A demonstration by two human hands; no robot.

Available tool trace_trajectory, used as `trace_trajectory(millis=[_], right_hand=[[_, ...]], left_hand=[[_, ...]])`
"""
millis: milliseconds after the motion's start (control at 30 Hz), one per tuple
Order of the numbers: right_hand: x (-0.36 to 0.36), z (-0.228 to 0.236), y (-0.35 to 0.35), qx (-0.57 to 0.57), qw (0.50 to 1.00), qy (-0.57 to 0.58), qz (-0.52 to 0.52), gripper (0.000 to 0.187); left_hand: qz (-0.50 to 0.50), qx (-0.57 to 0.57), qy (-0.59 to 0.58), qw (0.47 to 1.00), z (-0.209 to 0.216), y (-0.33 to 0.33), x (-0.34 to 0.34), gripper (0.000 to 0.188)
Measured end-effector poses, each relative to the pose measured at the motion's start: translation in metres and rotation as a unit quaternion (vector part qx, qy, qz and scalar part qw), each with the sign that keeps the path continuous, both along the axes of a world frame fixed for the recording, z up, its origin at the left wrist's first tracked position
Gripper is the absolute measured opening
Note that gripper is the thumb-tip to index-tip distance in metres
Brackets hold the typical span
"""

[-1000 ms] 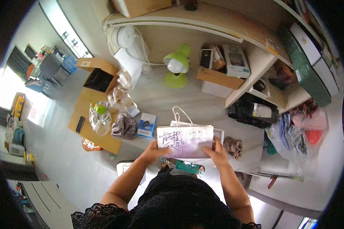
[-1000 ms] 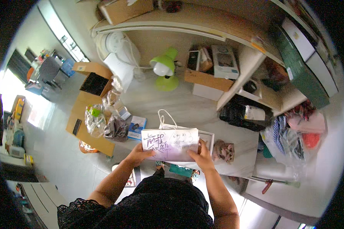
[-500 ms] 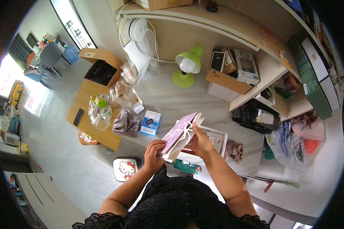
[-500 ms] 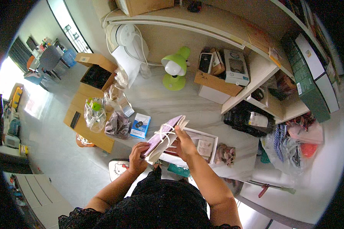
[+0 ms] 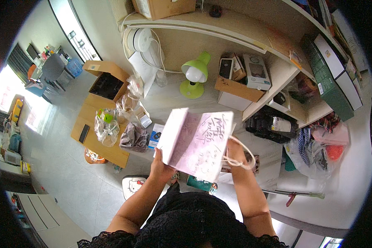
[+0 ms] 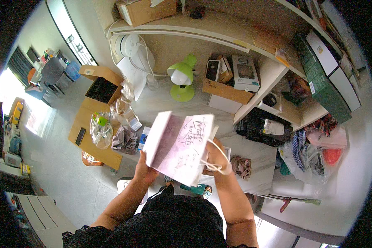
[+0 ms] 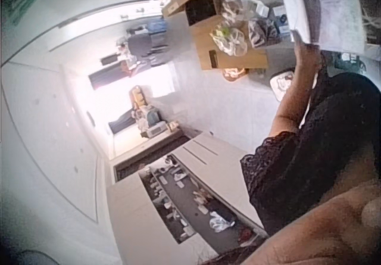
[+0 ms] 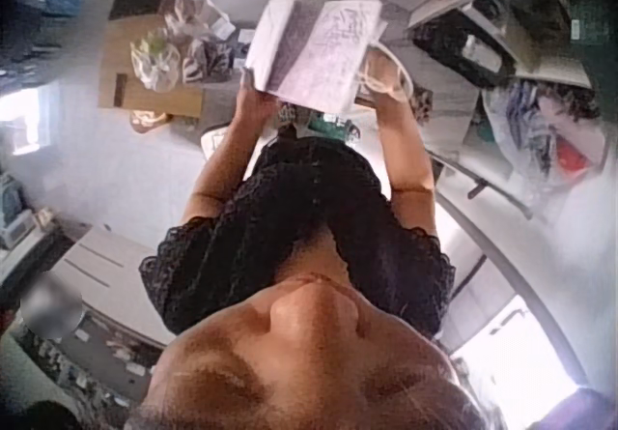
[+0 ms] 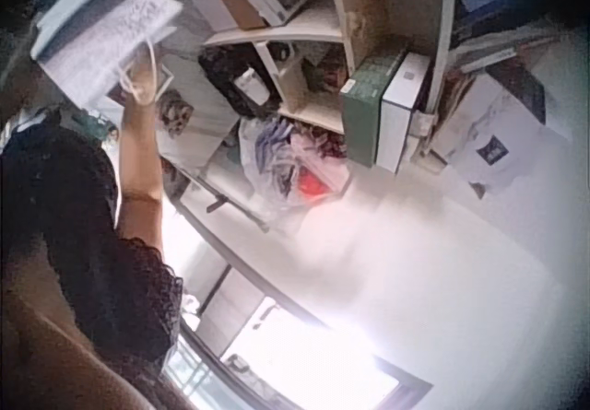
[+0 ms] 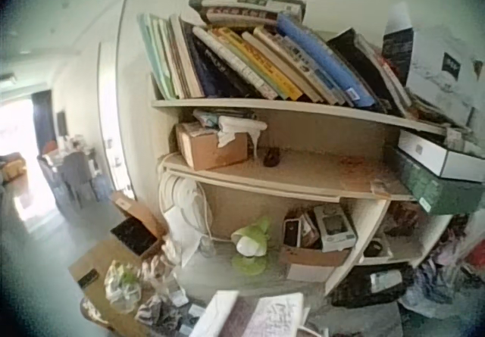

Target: The person unpacks a white box and a pink gift bag, then sorts small cards and packets from a black box on a table. They place items into the bag and box, then reach for a small box on a shelf and return it to the table.

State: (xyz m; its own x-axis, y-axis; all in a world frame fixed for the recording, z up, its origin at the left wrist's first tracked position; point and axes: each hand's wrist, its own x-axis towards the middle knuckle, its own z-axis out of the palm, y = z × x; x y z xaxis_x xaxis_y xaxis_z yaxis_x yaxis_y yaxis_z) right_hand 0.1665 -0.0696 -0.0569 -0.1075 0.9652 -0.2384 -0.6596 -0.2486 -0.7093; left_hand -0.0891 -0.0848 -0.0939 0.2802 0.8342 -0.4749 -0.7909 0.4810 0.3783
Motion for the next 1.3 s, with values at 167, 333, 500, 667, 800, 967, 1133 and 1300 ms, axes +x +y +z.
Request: trace_trajectory(millis=[167,333,500,667,800,967,1133,1300], right_hand=[[0.018,0.016,-0.01,0.188,0.955,-0.229,0.031,0.028],[0.019,0.024,-0.013,0.188,0.89,-0.415,0.021,0.019],[0.015,0.032,-0.028,0.074,0.927,-0.351,0.106,0.02],[0.01,0.016,-0.046,0.089,0.87,-0.465,0.137,0.02],[0.008,0.012,-0.061,0.085,0.872,-0.455,0.162,0.021],[-0.042,0.053,-0.083,-0.065,0.908,-0.39,0.137,0.02],[-0.115,0.026,-0.095,-0.063,0.893,-0.421,0.147,0.021],[-0.186,0.0,-0.108,0.168,0.699,-0.692,0.057,0.019]], left_hand=[[0.002,0.011,-0.113,0.994,0.026,-0.01,0.008,0.066],[0.008,0.086,0.214,0.973,-0.004,-0.047,-0.007,0.06],[0.021,0.221,0.774,0.593,0.005,-0.076,-0.007,0.067],[-0.044,0.075,0.668,0.739,-0.037,-0.097,-0.032,0.026],[-0.071,0.021,0.577,0.813,-0.041,-0.112,-0.057,0.03],[0.011,-0.002,0.451,0.892,-0.093,-0.121,-0.129,0.044],[-0.075,-0.023,0.575,0.814,-0.146,-0.126,-0.218,0.046],[0.029,0.112,0.601,0.791,-0.083,-0.137,-0.246,0.057]])
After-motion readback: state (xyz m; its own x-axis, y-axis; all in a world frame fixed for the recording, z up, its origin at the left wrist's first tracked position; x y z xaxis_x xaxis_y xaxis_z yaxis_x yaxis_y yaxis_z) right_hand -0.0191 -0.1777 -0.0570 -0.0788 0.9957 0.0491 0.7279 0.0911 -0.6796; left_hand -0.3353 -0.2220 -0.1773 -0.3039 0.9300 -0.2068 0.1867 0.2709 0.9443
